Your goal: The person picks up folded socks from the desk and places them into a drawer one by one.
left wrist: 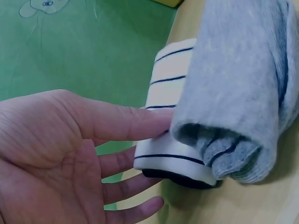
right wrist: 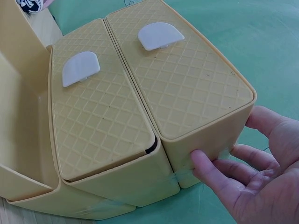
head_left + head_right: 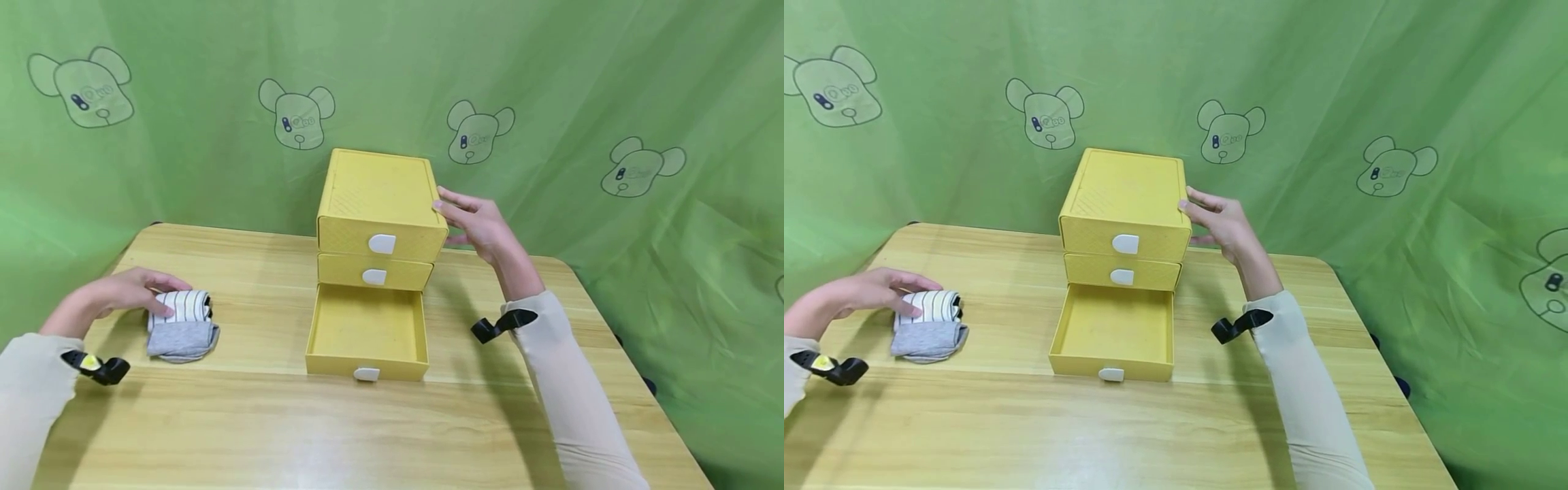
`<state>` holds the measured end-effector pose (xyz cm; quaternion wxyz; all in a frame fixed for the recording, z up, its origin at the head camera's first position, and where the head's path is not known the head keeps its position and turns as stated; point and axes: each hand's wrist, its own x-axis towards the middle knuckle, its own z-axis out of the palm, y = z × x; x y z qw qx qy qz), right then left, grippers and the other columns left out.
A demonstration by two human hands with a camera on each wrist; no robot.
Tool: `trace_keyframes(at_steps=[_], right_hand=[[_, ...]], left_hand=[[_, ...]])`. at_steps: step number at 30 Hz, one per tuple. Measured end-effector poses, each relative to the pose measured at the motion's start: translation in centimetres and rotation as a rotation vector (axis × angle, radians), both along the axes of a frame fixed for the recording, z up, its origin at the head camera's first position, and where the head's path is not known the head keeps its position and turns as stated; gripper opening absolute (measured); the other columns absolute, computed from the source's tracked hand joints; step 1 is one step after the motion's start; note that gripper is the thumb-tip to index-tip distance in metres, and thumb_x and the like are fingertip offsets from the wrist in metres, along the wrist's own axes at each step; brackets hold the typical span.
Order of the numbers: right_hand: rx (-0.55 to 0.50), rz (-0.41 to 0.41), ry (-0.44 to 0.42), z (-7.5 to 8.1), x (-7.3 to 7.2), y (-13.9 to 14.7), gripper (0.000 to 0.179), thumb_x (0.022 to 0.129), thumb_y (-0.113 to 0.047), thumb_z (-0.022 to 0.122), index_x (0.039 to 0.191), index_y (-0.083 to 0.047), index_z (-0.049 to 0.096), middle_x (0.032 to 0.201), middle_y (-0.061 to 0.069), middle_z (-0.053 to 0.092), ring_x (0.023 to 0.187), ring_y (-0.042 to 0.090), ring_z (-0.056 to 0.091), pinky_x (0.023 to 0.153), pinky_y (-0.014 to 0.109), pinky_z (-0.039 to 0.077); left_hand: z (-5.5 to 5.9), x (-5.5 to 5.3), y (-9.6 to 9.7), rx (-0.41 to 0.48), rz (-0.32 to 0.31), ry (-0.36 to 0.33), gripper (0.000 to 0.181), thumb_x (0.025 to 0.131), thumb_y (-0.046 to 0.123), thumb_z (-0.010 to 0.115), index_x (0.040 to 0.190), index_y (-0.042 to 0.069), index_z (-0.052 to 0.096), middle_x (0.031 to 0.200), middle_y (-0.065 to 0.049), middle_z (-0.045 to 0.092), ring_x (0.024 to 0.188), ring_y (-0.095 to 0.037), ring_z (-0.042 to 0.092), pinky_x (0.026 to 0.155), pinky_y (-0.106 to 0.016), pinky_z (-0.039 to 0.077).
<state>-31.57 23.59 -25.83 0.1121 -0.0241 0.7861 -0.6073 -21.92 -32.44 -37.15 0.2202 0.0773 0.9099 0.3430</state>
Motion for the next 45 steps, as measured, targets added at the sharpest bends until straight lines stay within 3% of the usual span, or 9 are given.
trace_keyframes(at_steps=[4, 10, 18, 23, 26, 31, 38, 45], right_hand=[[0.000, -0.001, -0.002, 0.0, 0.1, 0.0, 0.063, 0.096, -0.035, 0.071, 0.153, -0.027, 0.045, 0.167, 0.003, 0.032, 0.144, 0.030, 0.047, 0.098, 0.045, 0.057], [-0.003, -0.005, 0.003, 0.1, 0.1, -0.1, 0.063, 0.096, -0.035, 0.071, 0.153, -0.027, 0.046, 0.167, 0.003, 0.033, 0.145, 0.030, 0.047, 0.097, 0.045, 0.058], [0.001, 0.003, -0.003, 0.0, -0.1, -0.2, 0.063, 0.096, -0.035, 0.072, 0.153, -0.028, 0.046, 0.167, 0.003, 0.033, 0.143, 0.029, 0.049, 0.097, 0.043, 0.058], [0.004, 0.010, -0.010, -0.2, -0.2, -0.2, 0.063, 0.095, -0.035, 0.072, 0.153, -0.028, 0.046, 0.166, 0.003, 0.033, 0.143, 0.029, 0.048, 0.098, 0.044, 0.058], [0.010, 0.011, -0.013, -0.2, -0.2, -0.3, 0.063, 0.095, -0.036, 0.072, 0.153, -0.028, 0.046, 0.167, 0.004, 0.033, 0.144, 0.030, 0.047, 0.100, 0.045, 0.057], [0.017, 0.008, -0.011, -0.1, -0.1, -0.2, 0.064, 0.095, -0.036, 0.072, 0.153, -0.029, 0.046, 0.167, 0.003, 0.031, 0.144, 0.029, 0.048, 0.099, 0.045, 0.057], [0.000, 0.003, 0.000, 0.0, -0.1, -0.1, 0.063, 0.096, -0.035, 0.072, 0.152, -0.028, 0.047, 0.167, 0.002, 0.033, 0.143, 0.029, 0.049, 0.096, 0.043, 0.059], [-0.004, -0.004, 0.001, -0.1, 0.0, 0.0, 0.063, 0.096, -0.035, 0.072, 0.153, -0.028, 0.046, 0.166, 0.002, 0.033, 0.143, 0.029, 0.049, 0.094, 0.042, 0.059]], left_hand=[[-0.5, -0.1, -0.3, 0.015, 0.019, -0.008, 0.064, 0.088, 0.015, 0.076, 0.142, -0.009, 0.050, 0.131, -0.028, 0.063, 0.107, -0.017, 0.059, 0.090, -0.032, 0.047], [-0.8, -0.3, 0.1, 0.028, 0.054, 0.031, 0.061, 0.089, 0.013, 0.075, 0.137, -0.014, 0.050, 0.117, -0.020, 0.068, 0.098, -0.014, 0.060, 0.082, -0.027, 0.049], [-1.4, -0.5, 0.8, 0.101, 0.166, 0.087, 0.060, 0.089, 0.013, 0.075, 0.138, -0.013, 0.050, 0.111, -0.018, 0.068, 0.089, -0.011, 0.061, 0.075, -0.023, 0.052], [-1.3, -0.7, 1.6, 0.215, 0.272, 0.107, 0.068, 0.090, 0.014, 0.076, 0.144, -0.011, 0.045, 0.102, 0.005, 0.070, 0.086, -0.001, 0.062, 0.077, -0.021, 0.055], [-0.6, -0.7, 2.7, 0.290, 0.298, 0.122, 0.069, 0.090, 0.014, 0.076, 0.146, -0.010, 0.043, 0.095, 0.019, 0.065, 0.085, 0.002, 0.063, 0.079, -0.022, 0.057], [1.5, -0.6, 5.9, 0.299, 0.264, 0.173, 0.065, 0.089, 0.016, 0.078, 0.144, -0.005, 0.050, 0.101, 0.015, 0.066, 0.089, 0.001, 0.062, 0.080, -0.022, 0.056], [4.5, 0.2, 11.8, 0.310, 0.163, 0.197, 0.056, 0.085, 0.015, 0.081, 0.136, 0.001, 0.061, 0.116, -0.013, 0.069, 0.092, -0.013, 0.064, 0.081, -0.027, 0.056], [6.0, 0.5, 16.9, 0.326, 0.044, 0.201, 0.049, 0.080, 0.009, 0.083, 0.126, 0.001, 0.068, 0.111, -0.017, 0.071, 0.089, -0.020, 0.064, 0.077, -0.028, 0.057]])
